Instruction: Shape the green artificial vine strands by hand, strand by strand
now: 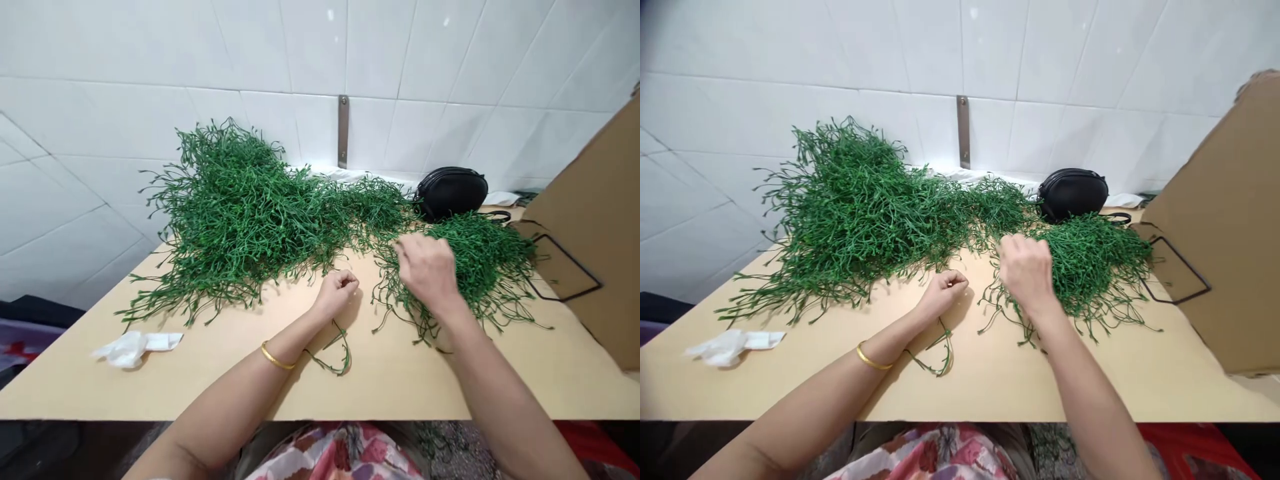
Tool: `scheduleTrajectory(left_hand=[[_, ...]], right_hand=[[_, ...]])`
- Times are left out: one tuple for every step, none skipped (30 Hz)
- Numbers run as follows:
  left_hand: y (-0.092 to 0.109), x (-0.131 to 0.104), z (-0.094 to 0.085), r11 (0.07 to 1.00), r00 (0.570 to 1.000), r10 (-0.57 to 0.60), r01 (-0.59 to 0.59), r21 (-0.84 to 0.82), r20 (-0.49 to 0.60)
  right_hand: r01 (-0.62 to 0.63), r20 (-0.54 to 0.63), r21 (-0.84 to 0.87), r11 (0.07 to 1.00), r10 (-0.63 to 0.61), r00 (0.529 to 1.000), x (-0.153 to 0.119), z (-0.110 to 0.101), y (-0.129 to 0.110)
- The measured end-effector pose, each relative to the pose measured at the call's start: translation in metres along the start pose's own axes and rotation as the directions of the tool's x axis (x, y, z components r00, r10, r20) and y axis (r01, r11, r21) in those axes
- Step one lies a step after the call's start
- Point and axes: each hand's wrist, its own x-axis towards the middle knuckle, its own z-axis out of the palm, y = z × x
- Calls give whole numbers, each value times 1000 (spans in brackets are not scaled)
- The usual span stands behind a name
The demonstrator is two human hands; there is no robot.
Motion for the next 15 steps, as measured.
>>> scheduleTrajectory(left_hand=[[3, 0, -1, 998, 999, -34, 34, -58, -13], [6, -1, -2, 989, 997, -74, 71, -128, -17], [9, -1, -3, 972, 993, -115, 110, -208, -12], [11, -2, -4, 942, 987, -161, 158, -297, 15], [13, -3, -5, 896, 978, -203, 209, -391, 56], [14, -3, -6, 843, 967, -237, 252, -476, 94], [14, -2, -7, 787, 957, -249, 289, -545, 148], [13, -1, -8, 733, 947, -262, 321, -599, 187], [11, 0, -10, 680, 935, -270, 355, -641, 231], [9, 2, -11, 634, 932, -265, 361, -684, 247], [7, 4, -13, 596, 929, -261, 370, -712, 265], [6, 5, -14, 566, 926, -262, 374, -735, 270], [5, 6, -15, 541, 926, -265, 373, -754, 268], [4, 7, -15, 523, 926, -270, 371, -768, 264], [4, 7, -16, 508, 927, -273, 366, -780, 258]], right_hand=[[-57, -19, -51, 997, 56, 998, 5, -5, 15], [-108, -22, -92, 990, 106, 994, 8, -10, 29], [-145, -14, -117, 982, 145, 989, 10, -14, 43], [-171, 4, -136, 976, 173, 985, 9, -18, 54], [-194, 24, -153, 969, 200, 980, 7, -21, 61], [-217, 32, -165, 962, 226, 974, 2, -23, 65], [-240, 14, -168, 956, 246, 969, -4, -24, 65], [-253, -16, -150, 956, 254, 967, -12, -25, 62], [-249, -41, -106, 963, 246, 968, -20, -25, 54], [-230, -59, -34, 973, 228, 972, -29, -25, 45], [-174, -34, 69, 982, 177, 984, -39, -25, 32], [-114, -8, 200, 973, 117, 993, -48, -23, 19], [-53, 35, 346, 937, 43, 998, -57, -22, 4], [-19, 72, 476, 879, -17, 997, -65, -19, -11], [-15, 103, 563, 826, -52, 993, -72, -16, -25]])
